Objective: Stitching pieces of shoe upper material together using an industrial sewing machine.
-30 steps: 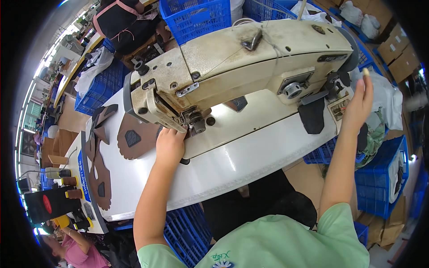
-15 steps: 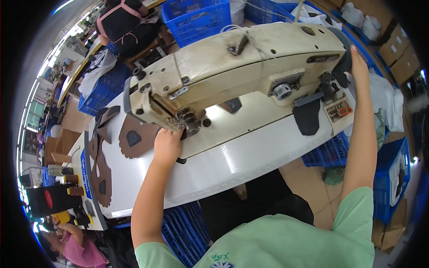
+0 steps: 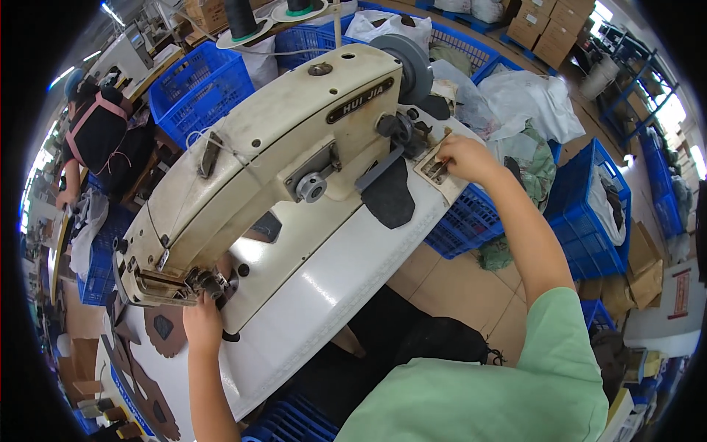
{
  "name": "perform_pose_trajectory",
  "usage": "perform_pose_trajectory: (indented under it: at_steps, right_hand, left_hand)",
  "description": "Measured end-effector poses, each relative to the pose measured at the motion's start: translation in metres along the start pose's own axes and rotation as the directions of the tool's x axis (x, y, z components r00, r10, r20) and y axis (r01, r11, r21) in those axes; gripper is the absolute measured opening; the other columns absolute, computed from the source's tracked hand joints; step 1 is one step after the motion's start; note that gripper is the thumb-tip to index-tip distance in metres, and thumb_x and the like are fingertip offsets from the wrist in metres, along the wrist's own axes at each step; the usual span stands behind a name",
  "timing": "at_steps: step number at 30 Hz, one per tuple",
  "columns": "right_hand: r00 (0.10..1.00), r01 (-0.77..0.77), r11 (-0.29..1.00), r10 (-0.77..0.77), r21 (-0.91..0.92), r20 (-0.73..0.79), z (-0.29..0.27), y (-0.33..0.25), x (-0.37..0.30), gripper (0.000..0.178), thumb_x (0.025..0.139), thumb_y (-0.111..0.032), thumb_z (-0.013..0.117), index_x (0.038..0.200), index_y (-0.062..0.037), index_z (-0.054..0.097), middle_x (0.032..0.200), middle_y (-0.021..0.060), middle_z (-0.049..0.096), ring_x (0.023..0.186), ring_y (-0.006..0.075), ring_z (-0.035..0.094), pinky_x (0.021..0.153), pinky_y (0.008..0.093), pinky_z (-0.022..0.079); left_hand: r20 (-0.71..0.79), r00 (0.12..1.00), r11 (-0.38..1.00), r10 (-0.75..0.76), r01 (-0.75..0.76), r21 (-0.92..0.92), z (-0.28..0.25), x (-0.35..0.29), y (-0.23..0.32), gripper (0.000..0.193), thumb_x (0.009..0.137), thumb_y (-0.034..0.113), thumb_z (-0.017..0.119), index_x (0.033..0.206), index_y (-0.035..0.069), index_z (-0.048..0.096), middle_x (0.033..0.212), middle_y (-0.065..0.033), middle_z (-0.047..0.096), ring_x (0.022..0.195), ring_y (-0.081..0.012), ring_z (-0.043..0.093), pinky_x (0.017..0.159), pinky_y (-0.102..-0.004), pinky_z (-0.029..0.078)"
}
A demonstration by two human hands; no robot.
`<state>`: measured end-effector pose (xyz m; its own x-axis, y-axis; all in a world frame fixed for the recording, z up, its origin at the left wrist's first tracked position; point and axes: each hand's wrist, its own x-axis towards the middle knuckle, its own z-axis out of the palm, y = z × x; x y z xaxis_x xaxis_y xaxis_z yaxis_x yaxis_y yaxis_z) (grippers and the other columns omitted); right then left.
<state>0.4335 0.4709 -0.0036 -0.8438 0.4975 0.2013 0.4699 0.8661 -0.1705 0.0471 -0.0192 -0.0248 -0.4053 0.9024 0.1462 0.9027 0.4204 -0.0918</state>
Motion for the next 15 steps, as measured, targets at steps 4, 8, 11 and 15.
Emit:
perform_pose_trajectory:
  at_steps: [4, 8, 11, 15]
  right_hand:
    - [0.998, -0.026, 0.999, 0.028, -0.031, 0.049, 0.01, 0.006, -0.008, 0.025, 0.071, -0.004, 0.063, 0.093, -0.0081, 0.071, 0.095, 0.0102, 0.067, 0.096, 0.0308, 0.062, 0.083, 0.0415, 0.049]
    - [0.996, 0.034, 0.989, -0.023, -0.147, 0.081, 0.011, 0.011, -0.007, 0.025, 0.074, -0.008, 0.062, 0.096, -0.014, 0.073, 0.094, 0.0059, 0.069, 0.099, 0.0266, 0.062, 0.085, 0.0408, 0.048]
    - [0.993, 0.102, 0.983, -0.092, -0.154, 0.071, 0.011, 0.016, -0.01, 0.026, 0.073, -0.008, 0.062, 0.097, -0.0142, 0.072, 0.094, 0.0055, 0.07, 0.097, 0.0269, 0.064, 0.083, 0.0403, 0.047]
    - [0.922, 0.119, 0.989, -0.076, 0.091, -0.38, 0.012, -0.003, -0.013, 0.016, 0.084, -0.012, 0.06, 0.097, -0.0116, 0.069, 0.091, 0.0069, 0.069, 0.085, 0.0252, 0.064, 0.071, 0.037, 0.048]
  left_hand:
    - [-0.063, 0.996, 0.996, 0.066, -0.061, 0.07, -0.007, 0.007, 0.002, 0.024, 0.081, 0.001, 0.053, 0.102, -0.007, 0.06, 0.104, -0.0229, 0.063, 0.097, -0.043, 0.059, 0.084, -0.0482, 0.048]
    - [0.116, 0.989, 0.995, -0.095, 0.092, 0.031, 0.0, 0.003, -0.01, 0.022, 0.089, 0.011, 0.052, 0.1, -0.007, 0.06, 0.104, -0.0197, 0.064, 0.094, -0.0424, 0.061, 0.082, -0.0485, 0.049]
    - [0.308, 0.939, 0.982, -0.155, 0.114, 0.149, -0.011, 0.009, 0.001, 0.02, 0.09, 0.012, 0.051, 0.101, -0.002, 0.06, 0.102, -0.0153, 0.066, 0.087, -0.0372, 0.065, 0.076, -0.044, 0.052]
    - [0.401, 0.902, 0.903, -0.161, -0.03, 0.429, -0.014, 0.009, 0.009, 0.023, 0.092, 0.013, 0.05, 0.112, 0.004, 0.056, 0.098, -0.0101, 0.068, 0.085, -0.0258, 0.069, 0.068, -0.0349, 0.055]
